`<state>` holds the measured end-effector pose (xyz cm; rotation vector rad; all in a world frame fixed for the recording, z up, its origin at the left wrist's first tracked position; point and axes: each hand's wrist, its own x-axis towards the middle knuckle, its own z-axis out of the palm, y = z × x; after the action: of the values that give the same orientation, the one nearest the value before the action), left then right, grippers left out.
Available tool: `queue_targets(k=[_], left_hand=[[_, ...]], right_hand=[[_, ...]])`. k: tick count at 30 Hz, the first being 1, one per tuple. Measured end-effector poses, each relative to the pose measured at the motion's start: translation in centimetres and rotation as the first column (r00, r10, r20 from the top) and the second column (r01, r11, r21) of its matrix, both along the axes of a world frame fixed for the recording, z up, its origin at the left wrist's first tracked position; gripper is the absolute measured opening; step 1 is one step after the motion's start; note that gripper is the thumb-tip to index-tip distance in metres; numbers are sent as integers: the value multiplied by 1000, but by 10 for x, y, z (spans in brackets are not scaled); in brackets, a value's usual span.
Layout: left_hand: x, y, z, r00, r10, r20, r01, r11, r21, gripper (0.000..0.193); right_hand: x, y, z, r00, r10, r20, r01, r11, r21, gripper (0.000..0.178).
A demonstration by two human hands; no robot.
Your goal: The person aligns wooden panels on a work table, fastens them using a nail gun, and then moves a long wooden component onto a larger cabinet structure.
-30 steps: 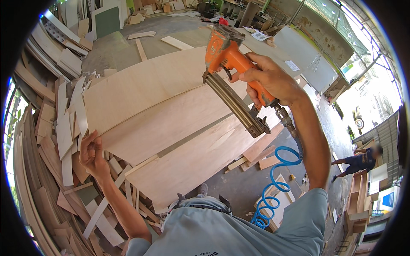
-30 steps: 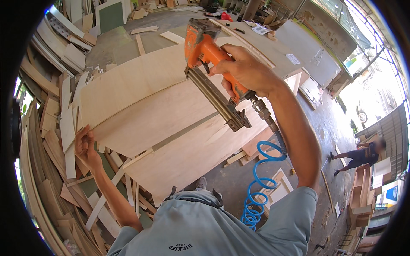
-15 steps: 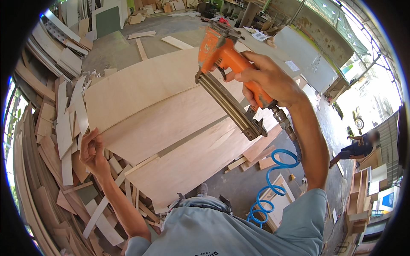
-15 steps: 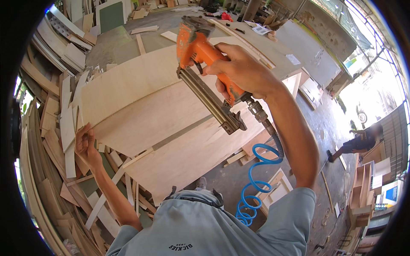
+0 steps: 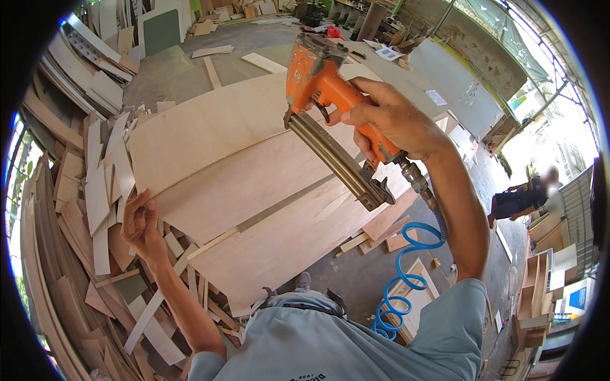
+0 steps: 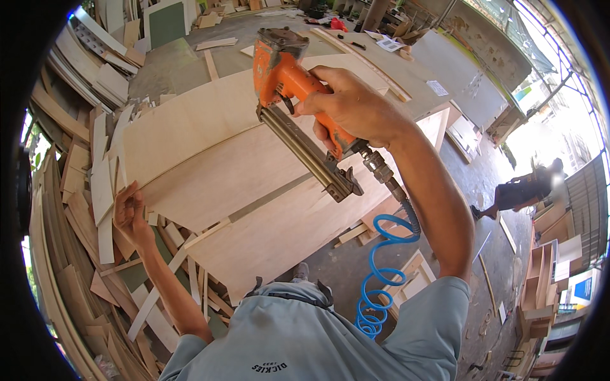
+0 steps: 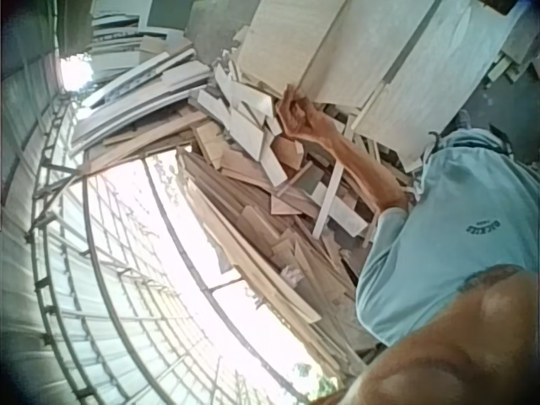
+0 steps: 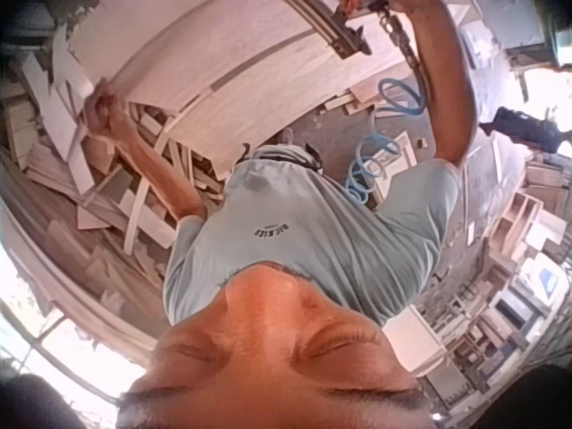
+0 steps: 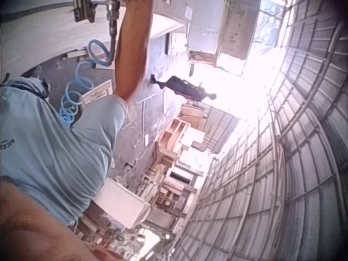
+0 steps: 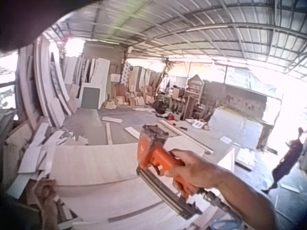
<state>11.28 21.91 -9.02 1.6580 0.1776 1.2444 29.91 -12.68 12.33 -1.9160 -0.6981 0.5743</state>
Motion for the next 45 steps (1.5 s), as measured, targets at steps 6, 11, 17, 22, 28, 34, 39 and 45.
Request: queue_targets(k=[6, 11, 17, 22, 28, 34, 39, 45], left_hand=[[0, -5, 6, 1000, 21, -17, -21, 1000, -3, 19], [-2, -5, 4, 1000, 31, 2, -31, 999, 21, 18], [-6, 4, -5, 1000, 10, -23, -10, 1000, 29, 17], [-2, -2, -1, 1000, -9, 20, 8, 1000, 15, 17], [-2, -3, 0, 999, -20, 33, 20, 1000, 14, 18], [-3, -2, -1, 1000, -4, 0, 4, 1000, 22, 18], [-5, 0, -3, 1000, -21, 8, 21, 999, 29, 17], [-1, -7, -3, 1000, 0, -5, 0, 1000, 24, 18]], right_hand=[[-1, -1, -4, 999, -50, -20, 52, 996, 78, 34], [-1, 2, -5, 999, -47, -11, 47, 998, 51, 35], [-3, 4, -7, 999, -45, -8, 46, 998, 46, 36], [1, 1, -1, 999, -31, -12, 31, 999, 28, 36], [1, 2, -1, 999, -32, -2, 32, 999, 28, 35], [-1, 0, -2, 999, -35, -17, 35, 999, 37, 35], [-1, 2, -1, 1000, -14, -14, 14, 999, 29, 36], [-5, -3, 4, 999, -45, 26, 44, 997, 57, 38]])
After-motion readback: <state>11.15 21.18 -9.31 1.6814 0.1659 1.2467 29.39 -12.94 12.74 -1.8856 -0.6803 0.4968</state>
